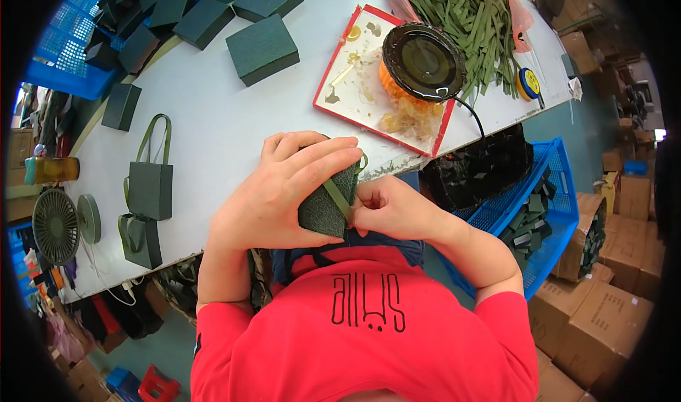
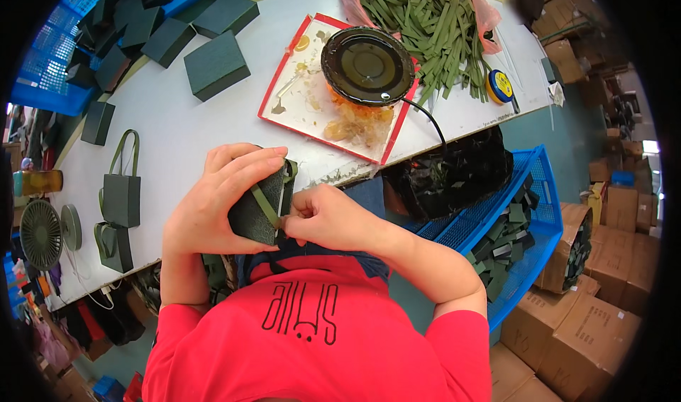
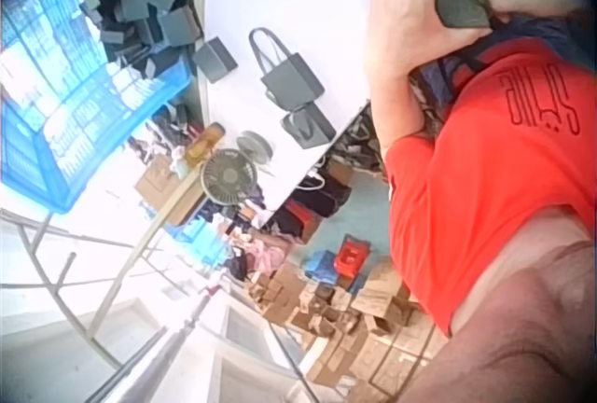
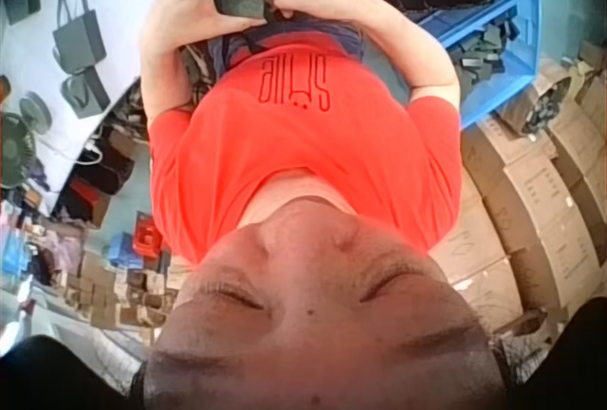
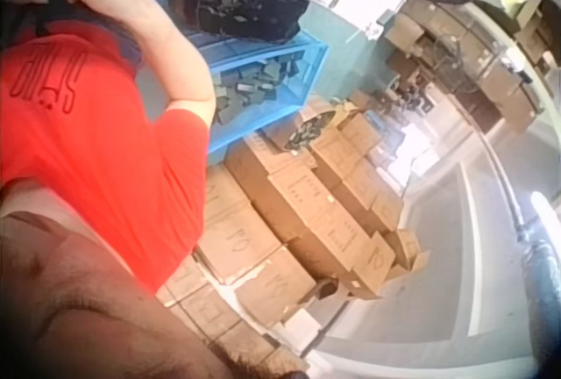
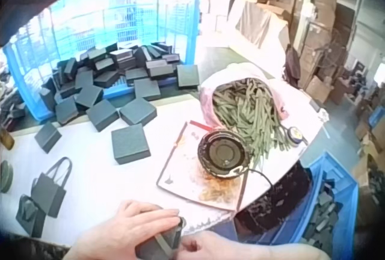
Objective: The person attaches green fabric straps to small green rectangular boxes. They pick up a box, thread a strap through a slot, and secure it, repeating this process for multiple units. The finished boxes are placed into a basket on the floor.
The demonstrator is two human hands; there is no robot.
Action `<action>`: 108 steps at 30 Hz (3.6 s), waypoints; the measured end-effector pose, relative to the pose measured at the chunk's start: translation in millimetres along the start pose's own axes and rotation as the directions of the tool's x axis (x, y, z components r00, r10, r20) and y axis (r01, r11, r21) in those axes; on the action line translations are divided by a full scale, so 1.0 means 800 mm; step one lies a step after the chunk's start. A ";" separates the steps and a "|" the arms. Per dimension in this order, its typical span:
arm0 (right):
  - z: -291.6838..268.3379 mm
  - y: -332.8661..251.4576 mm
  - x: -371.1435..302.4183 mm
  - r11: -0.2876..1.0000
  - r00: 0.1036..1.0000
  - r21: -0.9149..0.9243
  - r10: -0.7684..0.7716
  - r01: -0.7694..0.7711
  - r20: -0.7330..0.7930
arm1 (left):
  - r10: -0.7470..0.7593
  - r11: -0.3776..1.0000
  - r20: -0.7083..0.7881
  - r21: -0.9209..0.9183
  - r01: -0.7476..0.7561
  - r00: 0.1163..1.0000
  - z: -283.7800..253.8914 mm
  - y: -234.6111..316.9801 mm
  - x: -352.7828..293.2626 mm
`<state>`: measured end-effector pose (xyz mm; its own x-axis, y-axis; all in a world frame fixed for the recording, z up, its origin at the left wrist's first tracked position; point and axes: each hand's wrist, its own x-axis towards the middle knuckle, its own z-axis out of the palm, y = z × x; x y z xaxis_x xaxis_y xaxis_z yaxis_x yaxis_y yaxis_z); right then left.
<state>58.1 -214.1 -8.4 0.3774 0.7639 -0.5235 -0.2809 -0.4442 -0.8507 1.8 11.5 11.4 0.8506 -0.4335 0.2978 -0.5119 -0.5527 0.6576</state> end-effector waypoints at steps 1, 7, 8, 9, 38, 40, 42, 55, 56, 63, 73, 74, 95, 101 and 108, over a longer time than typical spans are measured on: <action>-0.001 0.002 0.001 1.000 1.000 -0.010 -0.005 0.005 0.000 | -0.002 1.000 0.004 0.005 0.002 1.000 0.000 0.001 0.000; -0.014 -0.018 -0.018 0.990 0.968 -0.137 -0.062 0.029 -0.245 | -0.091 0.993 -0.091 -0.085 0.083 0.992 -0.003 -0.012 -0.014; -0.006 -0.005 -0.020 0.937 0.828 -0.253 -0.334 0.240 -0.451 | -0.092 0.994 -0.109 -0.072 0.085 0.990 -0.004 -0.013 -0.014; -0.002 0.006 -0.022 0.927 0.787 -0.210 -0.375 0.310 -0.490 | -0.097 0.994 -0.130 -0.057 0.090 0.987 -0.006 -0.015 -0.016; -0.041 0.061 -0.046 0.385 0.676 0.605 -0.070 0.697 -0.734 | -0.262 0.964 -0.236 -0.017 0.265 0.936 -0.009 -0.026 -0.056; -0.042 0.066 -0.045 0.433 0.661 0.561 -0.118 0.706 -0.741 | -0.226 0.973 -0.215 -0.001 0.231 0.950 -0.009 -0.027 -0.054; -0.047 0.060 -0.049 0.488 0.693 0.559 -0.144 0.670 -0.706 | -0.191 0.980 -0.184 0.011 0.196 0.964 -0.005 -0.024 -0.048; -0.095 0.022 -0.038 0.784 0.702 0.367 -0.120 0.500 -0.702 | -0.065 0.996 -0.085 0.051 0.069 0.994 0.013 -0.005 -0.010; -0.095 0.022 -0.037 0.782 0.696 0.370 -0.113 0.503 -0.709 | -0.067 0.996 -0.083 0.049 0.071 0.994 0.013 -0.004 -0.009; -0.093 0.018 -0.030 0.789 0.673 0.328 -0.142 0.520 -0.726 | -0.064 0.997 -0.073 0.041 0.068 0.995 0.013 -0.002 -0.007; -0.099 0.012 -0.019 0.821 0.638 0.273 -0.137 0.501 -0.757 | -0.078 0.996 -0.097 0.029 0.081 0.992 0.015 0.002 -0.004; -0.098 0.012 -0.019 0.820 0.638 0.275 -0.136 0.502 -0.758 | -0.079 0.996 -0.096 0.027 0.082 0.992 0.015 0.002 -0.004; -0.100 0.015 -0.010 0.767 0.672 0.377 -0.095 0.520 -0.735 | -0.079 0.996 -0.108 0.038 0.084 0.991 0.013 0.001 -0.006; -0.056 0.002 -0.037 0.854 0.709 0.290 -0.122 0.431 -0.695 | -0.056 0.997 -0.163 -0.068 0.046 0.985 0.011 -0.008 -0.012; -0.022 -0.023 -0.045 0.928 0.938 0.312 -0.091 0.202 -0.335 | -0.034 0.963 -0.154 -0.270 -0.008 0.987 0.009 -0.007 -0.004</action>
<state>64.9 -241.6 25.0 0.6749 0.6003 -0.4291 -0.4600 -0.1124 -0.8808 1.4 10.7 1.4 0.8761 -0.2995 0.3778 -0.4676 -0.3366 0.8174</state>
